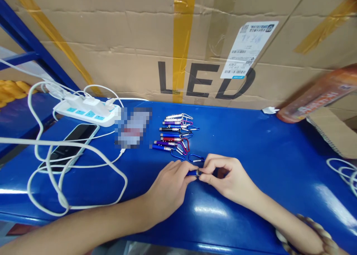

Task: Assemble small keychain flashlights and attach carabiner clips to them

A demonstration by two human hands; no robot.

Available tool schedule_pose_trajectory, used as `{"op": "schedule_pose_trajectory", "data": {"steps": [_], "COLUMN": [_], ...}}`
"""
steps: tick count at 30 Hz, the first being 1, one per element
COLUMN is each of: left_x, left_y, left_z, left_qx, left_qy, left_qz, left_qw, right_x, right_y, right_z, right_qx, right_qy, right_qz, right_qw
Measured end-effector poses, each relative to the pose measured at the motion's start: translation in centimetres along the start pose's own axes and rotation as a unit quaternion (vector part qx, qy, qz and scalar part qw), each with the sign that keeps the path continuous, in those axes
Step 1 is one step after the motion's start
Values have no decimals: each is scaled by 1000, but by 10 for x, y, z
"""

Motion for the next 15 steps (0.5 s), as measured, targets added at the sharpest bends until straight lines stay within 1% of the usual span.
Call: {"op": "schedule_pose_trajectory", "data": {"steps": [10,15], "left_x": [0,1], "left_y": [-3,-5], "left_z": [0,1], "left_qx": [-23,-10], "left_qy": [38,39], "left_qz": [-9,-21], "left_qw": [999,999], "right_x": [-2,0], "right_y": [6,8], "right_z": [1,3], "right_qx": [-69,-86], "right_qy": [-9,-12], "right_qz": [29,52], "right_qw": [997,995]}}
Point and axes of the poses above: each hand's wrist, its own z-axis towards the middle knuckle, its own x-axis out of the back of the hand, y = z × x, the point moved 3 cm from there along z, towards the middle knuckle, and after that the axes turned 9 degrees about y, right-handed, at the moved point
